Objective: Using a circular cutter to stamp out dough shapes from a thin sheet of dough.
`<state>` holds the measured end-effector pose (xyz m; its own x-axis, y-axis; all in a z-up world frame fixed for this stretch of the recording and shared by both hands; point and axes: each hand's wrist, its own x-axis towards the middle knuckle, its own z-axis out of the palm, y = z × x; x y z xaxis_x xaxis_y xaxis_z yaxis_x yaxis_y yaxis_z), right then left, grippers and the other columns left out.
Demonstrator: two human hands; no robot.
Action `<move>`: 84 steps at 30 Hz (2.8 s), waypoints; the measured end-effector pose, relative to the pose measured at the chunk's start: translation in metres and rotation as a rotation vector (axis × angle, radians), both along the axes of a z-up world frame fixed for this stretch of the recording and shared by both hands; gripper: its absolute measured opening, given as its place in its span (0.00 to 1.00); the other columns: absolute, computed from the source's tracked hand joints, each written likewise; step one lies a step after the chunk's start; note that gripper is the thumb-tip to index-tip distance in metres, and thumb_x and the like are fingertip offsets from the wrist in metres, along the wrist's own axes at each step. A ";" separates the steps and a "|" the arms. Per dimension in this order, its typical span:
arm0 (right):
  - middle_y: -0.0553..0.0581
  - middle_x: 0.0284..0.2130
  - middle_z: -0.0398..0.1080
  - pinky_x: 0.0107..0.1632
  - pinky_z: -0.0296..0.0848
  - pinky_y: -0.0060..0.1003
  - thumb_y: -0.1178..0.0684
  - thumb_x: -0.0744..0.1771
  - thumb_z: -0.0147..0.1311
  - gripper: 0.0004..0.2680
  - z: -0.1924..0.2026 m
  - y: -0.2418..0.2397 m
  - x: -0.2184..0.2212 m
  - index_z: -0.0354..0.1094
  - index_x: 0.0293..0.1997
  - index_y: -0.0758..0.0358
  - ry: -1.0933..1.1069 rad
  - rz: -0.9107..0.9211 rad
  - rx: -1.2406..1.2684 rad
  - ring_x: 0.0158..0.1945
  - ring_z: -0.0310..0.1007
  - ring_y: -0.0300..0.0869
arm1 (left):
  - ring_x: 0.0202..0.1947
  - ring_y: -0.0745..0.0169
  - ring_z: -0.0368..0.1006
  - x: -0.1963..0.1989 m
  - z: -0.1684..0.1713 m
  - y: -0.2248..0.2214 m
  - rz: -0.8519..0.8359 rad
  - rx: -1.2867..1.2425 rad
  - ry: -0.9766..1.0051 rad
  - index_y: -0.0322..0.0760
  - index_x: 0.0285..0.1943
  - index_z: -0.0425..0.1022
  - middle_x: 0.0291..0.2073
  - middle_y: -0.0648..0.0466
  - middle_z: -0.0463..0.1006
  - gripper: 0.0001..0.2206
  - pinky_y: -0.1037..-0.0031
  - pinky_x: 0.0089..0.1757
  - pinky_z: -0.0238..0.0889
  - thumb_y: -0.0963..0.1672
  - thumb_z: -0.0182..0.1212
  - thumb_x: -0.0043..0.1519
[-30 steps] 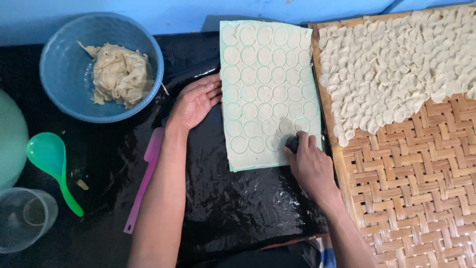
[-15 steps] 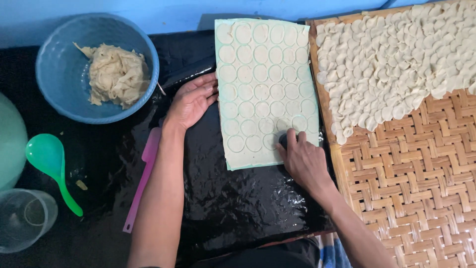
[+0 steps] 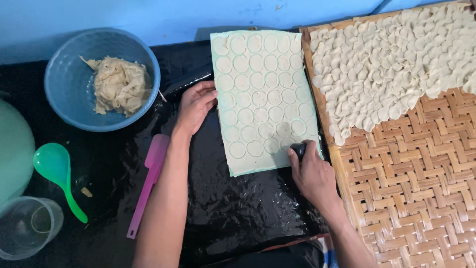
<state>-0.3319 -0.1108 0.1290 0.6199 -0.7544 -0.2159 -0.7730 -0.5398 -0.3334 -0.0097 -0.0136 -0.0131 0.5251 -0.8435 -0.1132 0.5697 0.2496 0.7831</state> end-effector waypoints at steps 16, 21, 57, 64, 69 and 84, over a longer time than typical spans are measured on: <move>0.75 0.46 0.71 0.42 0.73 0.60 0.42 0.68 0.50 0.19 0.004 -0.028 -0.021 0.57 0.58 0.67 -0.076 0.053 -0.074 0.42 0.74 0.70 | 0.43 0.67 0.77 -0.007 -0.013 -0.009 0.266 -0.020 -0.101 0.25 0.53 0.77 0.44 0.50 0.82 0.09 0.77 0.46 0.69 0.35 0.61 0.64; 0.73 0.46 0.70 0.41 0.74 0.57 0.42 0.68 0.50 0.19 -0.004 -0.032 -0.009 0.57 0.59 0.67 -0.022 0.150 -0.081 0.40 0.76 0.66 | 0.41 0.67 0.76 -0.008 -0.009 -0.006 0.273 -0.018 -0.111 0.25 0.52 0.77 0.43 0.51 0.81 0.09 0.77 0.44 0.69 0.35 0.60 0.64; 0.66 0.36 0.68 0.27 0.75 0.48 0.41 0.68 0.51 0.19 -0.022 0.031 0.018 0.58 0.54 0.69 0.025 0.340 -0.144 0.32 0.78 0.57 | 0.42 0.65 0.77 -0.010 0.000 -0.003 0.239 -0.038 -0.080 0.25 0.52 0.76 0.44 0.50 0.81 0.09 0.75 0.44 0.70 0.36 0.60 0.64; 0.65 0.32 0.67 0.24 0.75 0.44 0.39 0.70 0.49 0.20 -0.048 0.034 0.017 0.57 0.54 0.71 0.155 0.320 -0.282 0.28 0.78 0.53 | 0.43 0.66 0.76 -0.008 -0.005 -0.004 0.240 -0.033 -0.067 0.25 0.53 0.77 0.45 0.50 0.81 0.09 0.76 0.46 0.69 0.35 0.60 0.65; 0.65 0.33 0.68 0.23 0.74 0.46 0.40 0.69 0.49 0.19 -0.037 0.028 0.018 0.58 0.54 0.68 0.129 0.443 -0.257 0.27 0.77 0.54 | 0.44 0.66 0.77 -0.008 -0.009 -0.007 0.223 -0.059 -0.069 0.25 0.53 0.77 0.45 0.49 0.81 0.09 0.76 0.48 0.70 0.36 0.60 0.65; 0.67 0.36 0.69 0.26 0.74 0.49 0.41 0.68 0.51 0.19 -0.027 0.054 0.035 0.59 0.55 0.69 -0.049 0.399 -0.136 0.31 0.77 0.58 | 0.40 0.68 0.74 -0.003 -0.018 -0.007 0.248 0.021 -0.116 0.25 0.54 0.77 0.44 0.51 0.81 0.09 0.78 0.41 0.65 0.36 0.62 0.65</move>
